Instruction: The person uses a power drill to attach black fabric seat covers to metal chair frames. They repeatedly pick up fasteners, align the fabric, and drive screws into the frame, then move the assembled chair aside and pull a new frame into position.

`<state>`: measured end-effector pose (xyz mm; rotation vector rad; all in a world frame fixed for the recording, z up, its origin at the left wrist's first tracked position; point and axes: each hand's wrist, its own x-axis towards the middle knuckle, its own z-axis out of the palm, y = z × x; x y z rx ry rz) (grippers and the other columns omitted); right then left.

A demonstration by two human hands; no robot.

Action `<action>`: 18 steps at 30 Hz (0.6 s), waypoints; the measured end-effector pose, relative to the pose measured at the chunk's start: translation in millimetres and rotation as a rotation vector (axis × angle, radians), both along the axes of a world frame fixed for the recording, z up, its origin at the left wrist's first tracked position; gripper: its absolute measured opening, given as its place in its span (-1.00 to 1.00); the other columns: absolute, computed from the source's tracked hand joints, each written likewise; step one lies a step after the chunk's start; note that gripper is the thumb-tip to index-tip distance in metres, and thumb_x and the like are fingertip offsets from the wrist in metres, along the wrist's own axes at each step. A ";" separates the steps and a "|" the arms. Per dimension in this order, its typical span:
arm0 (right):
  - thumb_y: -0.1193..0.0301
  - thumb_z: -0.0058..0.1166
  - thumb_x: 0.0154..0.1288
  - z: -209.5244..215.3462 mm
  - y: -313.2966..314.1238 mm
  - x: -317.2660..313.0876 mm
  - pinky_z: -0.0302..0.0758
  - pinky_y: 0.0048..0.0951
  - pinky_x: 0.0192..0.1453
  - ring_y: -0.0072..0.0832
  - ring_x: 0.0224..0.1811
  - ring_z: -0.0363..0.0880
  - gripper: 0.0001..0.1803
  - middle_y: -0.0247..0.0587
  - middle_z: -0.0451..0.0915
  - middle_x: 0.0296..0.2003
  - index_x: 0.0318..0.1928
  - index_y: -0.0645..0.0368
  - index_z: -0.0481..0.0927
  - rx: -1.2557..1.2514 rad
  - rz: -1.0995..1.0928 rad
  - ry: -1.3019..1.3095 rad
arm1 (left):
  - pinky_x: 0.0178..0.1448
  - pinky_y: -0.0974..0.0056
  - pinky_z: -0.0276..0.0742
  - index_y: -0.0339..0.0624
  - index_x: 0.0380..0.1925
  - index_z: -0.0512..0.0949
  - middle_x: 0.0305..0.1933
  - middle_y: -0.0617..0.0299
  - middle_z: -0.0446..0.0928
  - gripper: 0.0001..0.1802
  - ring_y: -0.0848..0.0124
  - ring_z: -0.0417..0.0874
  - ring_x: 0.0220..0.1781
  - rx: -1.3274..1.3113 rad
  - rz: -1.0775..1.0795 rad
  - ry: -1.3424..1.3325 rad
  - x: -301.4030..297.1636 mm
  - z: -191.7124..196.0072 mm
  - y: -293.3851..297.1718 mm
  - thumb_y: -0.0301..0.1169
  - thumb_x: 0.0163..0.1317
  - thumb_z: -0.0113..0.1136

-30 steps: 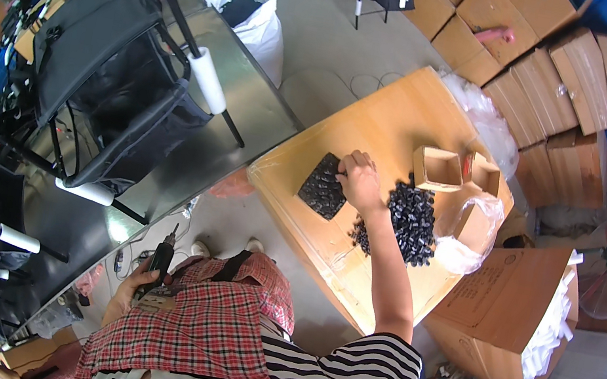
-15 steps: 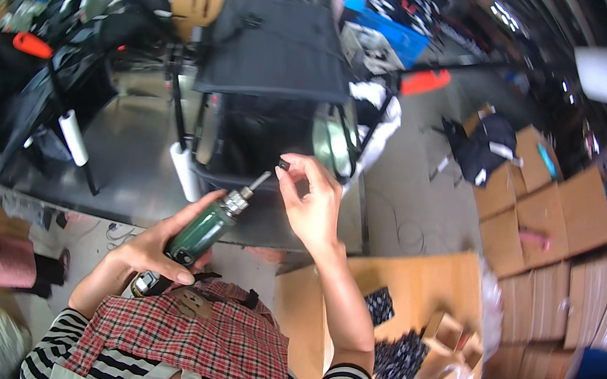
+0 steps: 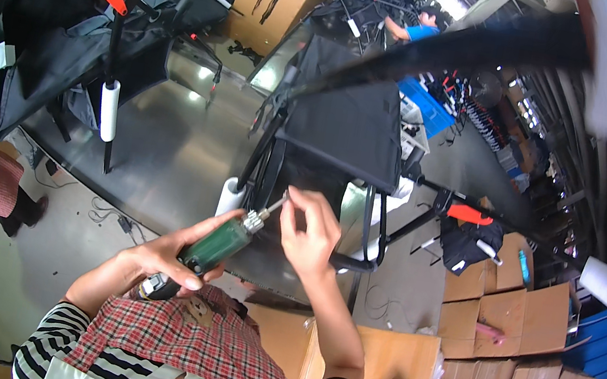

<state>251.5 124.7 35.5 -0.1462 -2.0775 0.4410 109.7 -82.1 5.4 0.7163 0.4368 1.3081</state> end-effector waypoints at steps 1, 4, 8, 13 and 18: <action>0.80 0.22 0.11 -1.2 -0.1 -5.9 0.60 -0.45 -0.19 -0.35 -0.32 0.69 -0.72 -0.06 0.68 -0.30 -0.14 0.37 0.63 0.102 -0.001 0.047 | -0.44 0.38 0.50 0.19 0.59 -0.28 -0.27 0.11 0.48 0.32 0.45 0.58 -0.46 0.011 -0.061 -0.146 -6.2 -5.2 -0.6 -0.50 0.03 0.51; 0.80 0.20 0.11 6.6 -17.2 -24.3 0.64 -0.37 -0.15 -0.23 -0.26 0.70 -0.67 0.07 0.68 -0.24 -0.06 0.40 0.62 0.134 0.053 0.116 | -0.48 0.37 0.47 0.23 0.58 -0.38 -0.26 0.05 0.40 0.40 0.40 0.54 -0.53 0.146 -0.188 -0.396 -21.2 -24.1 3.0 -0.50 -0.02 0.51; 0.69 0.22 0.17 33.1 21.4 -58.7 0.61 -0.27 0.00 -0.19 -0.18 0.69 -0.57 0.02 0.67 -0.20 0.10 0.38 0.57 0.064 0.042 -0.066 | -0.54 0.35 0.43 0.22 0.58 -0.40 -0.26 0.01 0.38 0.44 0.37 0.52 -0.57 0.293 -0.105 -0.409 -51.6 -34.0 4.7 -0.51 -0.09 0.52; 0.46 0.24 0.20 21.4 167.0 -126.9 0.59 -0.17 -0.08 -0.13 -0.21 0.69 -0.31 -0.08 0.69 -0.28 0.36 0.06 0.36 -0.126 -0.238 -0.546 | -0.58 0.33 0.42 0.22 0.57 -0.41 -0.28 -0.05 0.39 0.48 0.32 0.53 -0.59 0.315 -0.009 -0.437 -87.7 -39.2 -2.0 -0.55 -0.17 0.50; 0.37 0.19 0.18 -4.0 250.4 -171.6 0.58 -0.15 -0.22 -0.01 -0.32 0.69 -0.55 -0.04 0.67 -0.44 0.10 0.16 0.52 0.264 -0.368 -0.889 | -0.55 0.32 0.41 0.26 0.56 -0.41 -0.28 -0.10 0.37 0.47 0.31 0.51 -0.60 0.216 -0.015 -0.496 -113.1 -51.6 -0.6 -0.55 -0.14 0.51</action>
